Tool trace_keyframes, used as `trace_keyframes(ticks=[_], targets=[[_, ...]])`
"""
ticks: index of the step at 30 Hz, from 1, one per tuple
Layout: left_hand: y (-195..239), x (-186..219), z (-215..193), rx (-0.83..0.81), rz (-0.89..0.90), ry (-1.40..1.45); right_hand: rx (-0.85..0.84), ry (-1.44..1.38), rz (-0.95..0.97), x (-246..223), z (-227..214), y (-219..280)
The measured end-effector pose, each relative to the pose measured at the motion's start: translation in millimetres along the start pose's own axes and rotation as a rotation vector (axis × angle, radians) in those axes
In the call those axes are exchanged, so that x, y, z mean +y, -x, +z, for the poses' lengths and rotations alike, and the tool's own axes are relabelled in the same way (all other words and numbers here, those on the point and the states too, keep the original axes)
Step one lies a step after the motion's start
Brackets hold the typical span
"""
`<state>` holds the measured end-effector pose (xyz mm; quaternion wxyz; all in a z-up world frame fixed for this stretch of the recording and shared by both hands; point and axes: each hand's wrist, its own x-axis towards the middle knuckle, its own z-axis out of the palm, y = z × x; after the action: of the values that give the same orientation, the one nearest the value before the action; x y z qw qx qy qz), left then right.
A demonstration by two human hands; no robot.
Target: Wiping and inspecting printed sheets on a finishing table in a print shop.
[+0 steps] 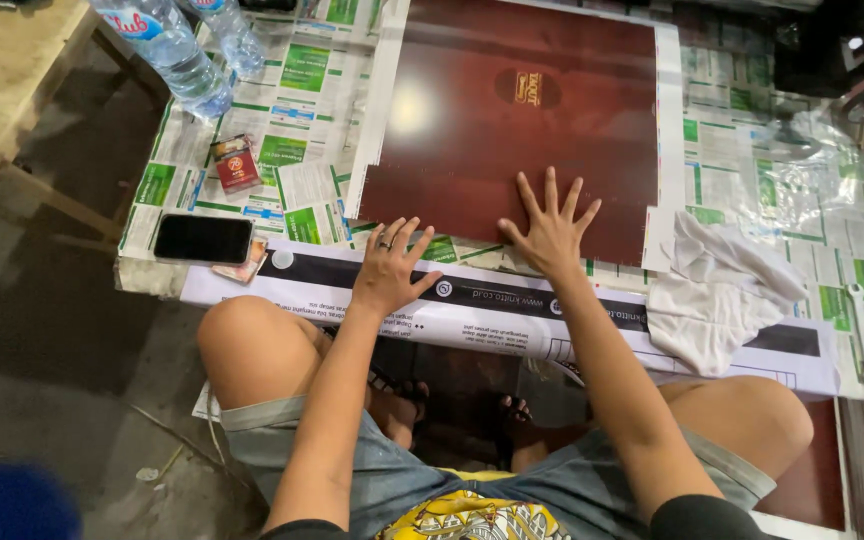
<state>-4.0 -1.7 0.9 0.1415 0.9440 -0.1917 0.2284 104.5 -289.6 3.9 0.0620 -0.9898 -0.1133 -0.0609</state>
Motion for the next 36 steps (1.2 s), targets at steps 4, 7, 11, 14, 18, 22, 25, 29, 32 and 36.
trace_keyframes(ticks=[4,7,11,14,18,22,25,29,32,36], targets=[[0,0,2,0.015,-0.01,-0.01,-0.019,0.006,-0.021,10,0,-32],[0,-1,3,0.012,-0.013,-0.015,-0.06,0.008,-0.019,13,-5,-53],[1,-2,6,0.002,-0.006,-0.023,-0.104,0.01,-0.009,17,-8,-77],[-1,-2,5,-0.011,-0.015,-0.022,-0.109,0.002,-0.012,21,-8,-93],[1,-5,11,-0.016,-0.019,-0.006,-0.121,-0.039,-0.009,21,-9,-111],[-2,-4,8,-0.011,-0.013,-0.014,-0.129,-0.071,-0.001,26,-7,-131],[-3,-4,7,-0.014,-0.016,0.006,-0.135,-0.086,0.009,29,-6,-147],[-2,-2,5,-0.008,-0.009,-0.011,-0.12,-0.116,0.02,26,-7,-151],[-2,-2,4,0.004,-0.004,-0.012,-0.101,-0.104,0.007,15,-7,-123],[-2,-2,5,0.017,-0.004,-0.018,-0.022,-0.046,-0.248,-2,-8,-43]])
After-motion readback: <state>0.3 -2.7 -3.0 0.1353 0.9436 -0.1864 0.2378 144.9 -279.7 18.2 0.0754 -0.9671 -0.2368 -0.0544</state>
